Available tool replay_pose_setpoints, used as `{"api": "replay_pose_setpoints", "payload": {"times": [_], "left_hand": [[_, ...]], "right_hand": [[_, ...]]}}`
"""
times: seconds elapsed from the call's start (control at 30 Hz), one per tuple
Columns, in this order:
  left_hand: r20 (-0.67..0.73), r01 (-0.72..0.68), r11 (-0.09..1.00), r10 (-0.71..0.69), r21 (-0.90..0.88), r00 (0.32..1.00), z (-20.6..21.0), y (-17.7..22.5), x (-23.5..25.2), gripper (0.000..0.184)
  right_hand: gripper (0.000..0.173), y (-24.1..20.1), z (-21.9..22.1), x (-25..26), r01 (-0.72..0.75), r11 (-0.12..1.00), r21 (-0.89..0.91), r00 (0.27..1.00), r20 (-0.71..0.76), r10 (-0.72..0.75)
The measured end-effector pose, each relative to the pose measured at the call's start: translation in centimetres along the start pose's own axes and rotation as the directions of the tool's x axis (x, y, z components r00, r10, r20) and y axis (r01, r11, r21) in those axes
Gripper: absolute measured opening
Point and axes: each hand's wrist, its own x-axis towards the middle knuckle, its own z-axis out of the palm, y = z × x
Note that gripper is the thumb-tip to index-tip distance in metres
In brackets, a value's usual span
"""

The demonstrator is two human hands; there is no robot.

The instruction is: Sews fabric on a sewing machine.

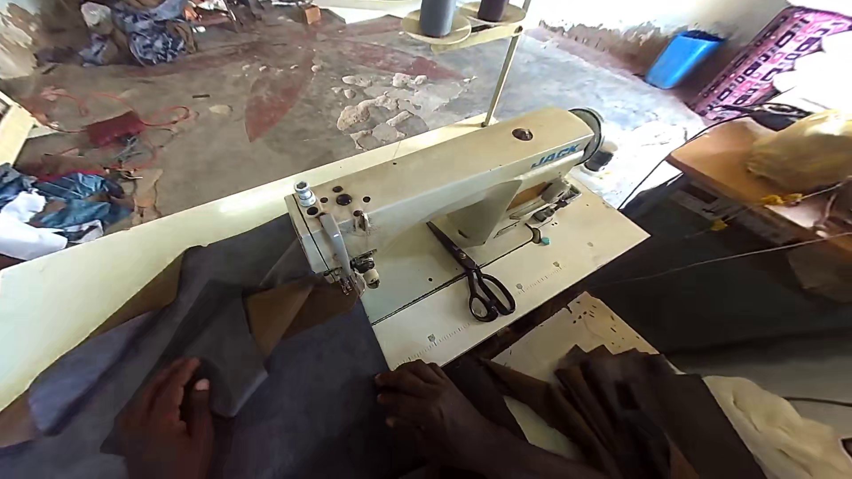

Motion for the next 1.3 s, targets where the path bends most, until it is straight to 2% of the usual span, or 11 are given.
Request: {"api": "replay_pose_setpoints", "payload": {"times": [0.07,0.13,0.2,0.27,0.33,0.43,0.6,0.8,1.3], "left_hand": [[-0.118,0.021,0.998,-0.014,0.058,0.993,-1.8,2.5,1.3,0.045],[-0.218,-0.080,0.993,0.098,0.089,0.971,-2.2,7.2,1.9,0.041],[-0.091,-0.254,0.967,0.252,-0.008,0.963,-0.3,11.7,1.8,0.036],[0.117,-0.307,0.942,0.323,-0.136,0.939,4.1,14.0,2.5,0.037],[0.189,-0.316,0.934,0.344,-0.165,0.920,8.3,13.9,4.0,0.036],[0.165,-0.312,0.935,0.339,-0.170,0.926,10.6,12.5,6.1,0.033],[0.117,-0.407,0.898,0.428,-0.166,0.896,11.1,11.3,7.4,0.029],[0.124,-0.434,0.883,0.458,-0.182,0.880,10.4,11.9,8.0,0.026],[0.132,-0.420,0.882,0.452,-0.213,0.882,10.7,11.8,7.7,0.027]], "right_hand": [[0.027,0.4,-0.8,0.8,0.009,0.999,0.052,1.000,0.020,-0.010],[0.029,0.9,-1.6,2.2,-0.008,0.996,0.085,1.000,-0.001,0.008],[0.029,2.2,-2.1,4.2,-0.040,0.998,0.049,0.998,-0.041,0.042],[0.025,4.1,-1.9,6.6,-0.024,0.999,-0.025,0.996,-0.082,0.022],[0.021,6.1,-1.8,8.9,0.024,0.996,-0.082,0.994,-0.107,-0.032],[0.018,7.7,-1.6,10.2,0.088,0.988,-0.125,0.991,-0.085,-0.099],[0.021,7.6,-1.3,10.0,0.104,0.984,-0.147,0.989,-0.087,-0.118],[0.030,7.3,-1.8,10.3,0.157,0.972,-0.173,0.987,-0.008,-0.161],[0.029,8.0,-1.7,11.2,0.208,0.953,-0.221,0.978,0.038,-0.204]]}}
